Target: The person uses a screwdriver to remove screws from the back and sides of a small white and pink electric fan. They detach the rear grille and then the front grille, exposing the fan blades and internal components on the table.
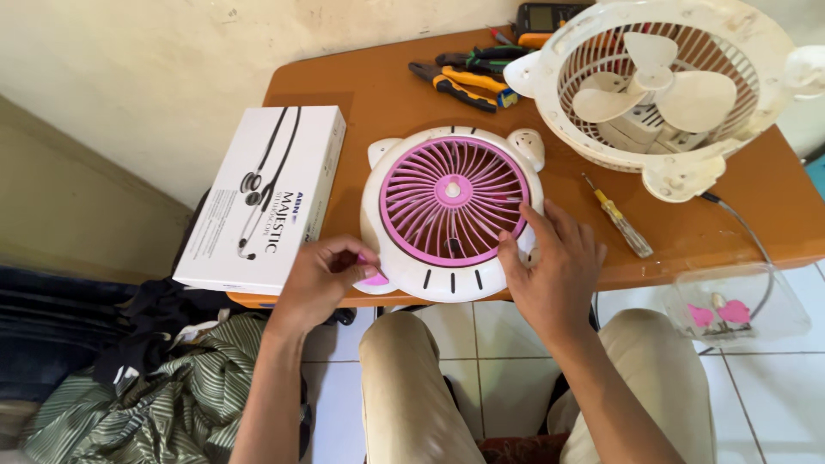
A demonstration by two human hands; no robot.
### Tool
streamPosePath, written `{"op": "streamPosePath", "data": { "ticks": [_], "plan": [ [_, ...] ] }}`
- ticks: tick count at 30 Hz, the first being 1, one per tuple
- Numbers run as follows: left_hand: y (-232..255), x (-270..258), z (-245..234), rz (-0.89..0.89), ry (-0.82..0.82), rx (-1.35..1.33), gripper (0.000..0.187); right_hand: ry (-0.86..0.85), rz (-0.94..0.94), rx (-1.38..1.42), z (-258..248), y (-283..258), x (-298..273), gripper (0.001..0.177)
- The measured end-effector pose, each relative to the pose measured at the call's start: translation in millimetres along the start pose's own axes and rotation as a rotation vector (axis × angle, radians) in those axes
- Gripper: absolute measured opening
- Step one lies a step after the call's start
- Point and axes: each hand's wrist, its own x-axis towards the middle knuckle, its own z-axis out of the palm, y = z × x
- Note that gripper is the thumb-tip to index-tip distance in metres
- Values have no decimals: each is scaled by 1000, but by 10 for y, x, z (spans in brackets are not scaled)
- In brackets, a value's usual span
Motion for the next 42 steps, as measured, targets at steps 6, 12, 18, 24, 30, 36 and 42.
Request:
{"op": "streamPosePath", "data": {
  "ticks": [6,12,18,24,30,36,42],
  "plan": [
    [-82,147,92,6,159,-132,7,25,-37,-31,9,15,53,33],
    [-10,156,233,-50,327,-164,9,54,-52,-27,10,-3,-2,34],
    [259,-44,468,72,385,-308,9,34,-14,49,-148,-153,99,36],
    [587,-213,1314,225,186,-329,17,-106,208,514,-564,-365,-195,27],
    [867,-225,1853,292,-110,-301,12,-157,555,622,-934,73,-536,23],
    [829,-99,1620,631,182,546,38,146,514,111,-1499,770,-465,19],
    [640,27,1452,603,163,1034,114,94,387,-123,-1564,994,-409,25]
  ]
}}
